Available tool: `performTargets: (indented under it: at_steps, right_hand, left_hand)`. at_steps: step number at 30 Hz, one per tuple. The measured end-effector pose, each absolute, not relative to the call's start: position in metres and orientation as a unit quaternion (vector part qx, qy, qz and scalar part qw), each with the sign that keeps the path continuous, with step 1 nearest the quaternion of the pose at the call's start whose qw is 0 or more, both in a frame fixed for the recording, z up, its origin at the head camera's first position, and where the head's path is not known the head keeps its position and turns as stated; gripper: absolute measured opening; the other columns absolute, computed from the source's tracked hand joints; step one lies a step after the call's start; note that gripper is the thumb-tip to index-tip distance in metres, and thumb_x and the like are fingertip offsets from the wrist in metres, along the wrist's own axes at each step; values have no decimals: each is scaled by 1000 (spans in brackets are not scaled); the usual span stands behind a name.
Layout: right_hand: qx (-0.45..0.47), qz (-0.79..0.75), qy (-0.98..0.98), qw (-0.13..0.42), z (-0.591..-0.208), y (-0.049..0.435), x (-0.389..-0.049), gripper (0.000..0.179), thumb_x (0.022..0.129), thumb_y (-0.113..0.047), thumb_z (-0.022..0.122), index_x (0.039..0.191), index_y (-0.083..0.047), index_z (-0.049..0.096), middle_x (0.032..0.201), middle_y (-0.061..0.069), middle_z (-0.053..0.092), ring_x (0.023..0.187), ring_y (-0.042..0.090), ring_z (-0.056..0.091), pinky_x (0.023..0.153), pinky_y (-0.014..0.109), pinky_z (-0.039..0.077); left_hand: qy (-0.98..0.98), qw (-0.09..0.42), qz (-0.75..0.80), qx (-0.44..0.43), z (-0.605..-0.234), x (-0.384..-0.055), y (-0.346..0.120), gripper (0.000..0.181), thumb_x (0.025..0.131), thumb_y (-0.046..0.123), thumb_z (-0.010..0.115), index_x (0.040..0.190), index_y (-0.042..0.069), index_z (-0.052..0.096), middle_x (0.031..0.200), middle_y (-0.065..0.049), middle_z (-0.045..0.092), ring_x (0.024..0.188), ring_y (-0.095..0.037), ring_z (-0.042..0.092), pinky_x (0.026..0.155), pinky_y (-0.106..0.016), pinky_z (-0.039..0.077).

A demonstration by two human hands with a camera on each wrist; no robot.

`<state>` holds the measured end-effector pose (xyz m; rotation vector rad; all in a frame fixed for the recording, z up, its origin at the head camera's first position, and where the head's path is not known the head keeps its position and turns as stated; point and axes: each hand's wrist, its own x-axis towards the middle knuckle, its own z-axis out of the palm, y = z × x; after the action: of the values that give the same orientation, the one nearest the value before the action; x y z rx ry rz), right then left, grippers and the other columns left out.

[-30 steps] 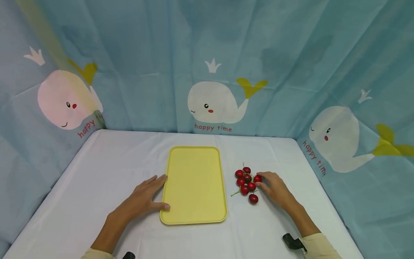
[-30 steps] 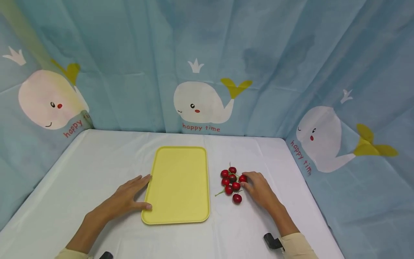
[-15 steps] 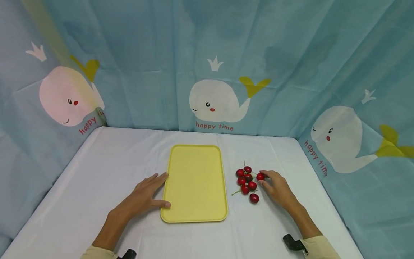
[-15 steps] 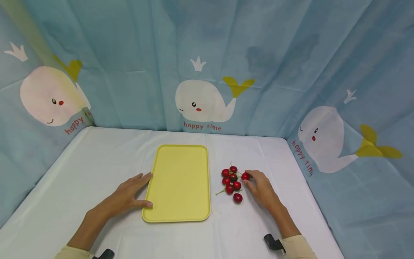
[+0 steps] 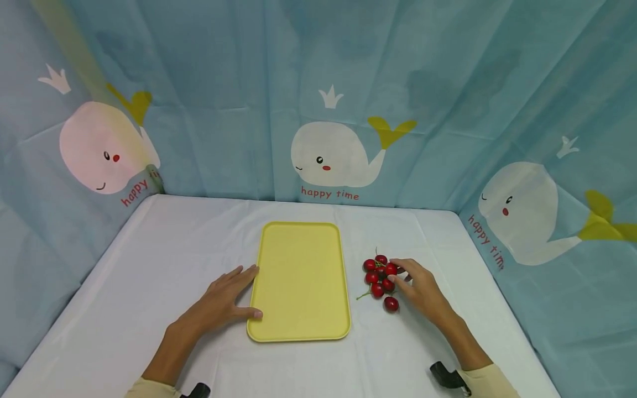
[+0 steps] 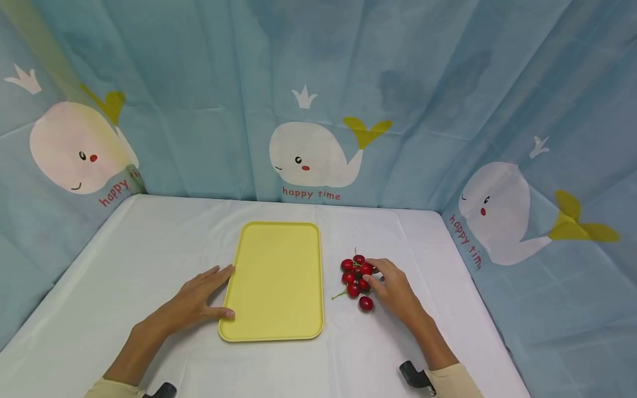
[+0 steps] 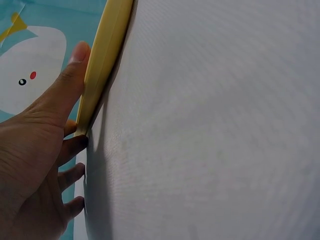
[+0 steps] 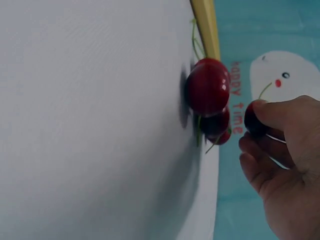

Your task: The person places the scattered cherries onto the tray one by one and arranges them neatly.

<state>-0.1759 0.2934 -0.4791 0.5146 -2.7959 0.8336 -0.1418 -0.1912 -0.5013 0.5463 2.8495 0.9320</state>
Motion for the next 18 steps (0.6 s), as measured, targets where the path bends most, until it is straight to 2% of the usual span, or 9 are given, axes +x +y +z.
performTargets:
  at_steps: [7,18]
  right_hand:
    - [183,291,-935,88,-473,278,-169,48,95,-13,81,139,-4,66,126,10,71,98,18,66,78,27,62]
    - [228,335,-911,73,-468,253,-163,43,94,-11,82,135,-7,69,119,2,69,89,11,61,69,20,59]
  left_hand:
    - [934,40,305,184,-503,-142,-192,110,81,65,83,164,7,40,168,-13,43,156,-45,32,122,-72,22]
    - [932,40,309,184,-502,-141,-192,109,82,63,83,164,7,40,168,-14,43,156,-46,31,122,-72,21]
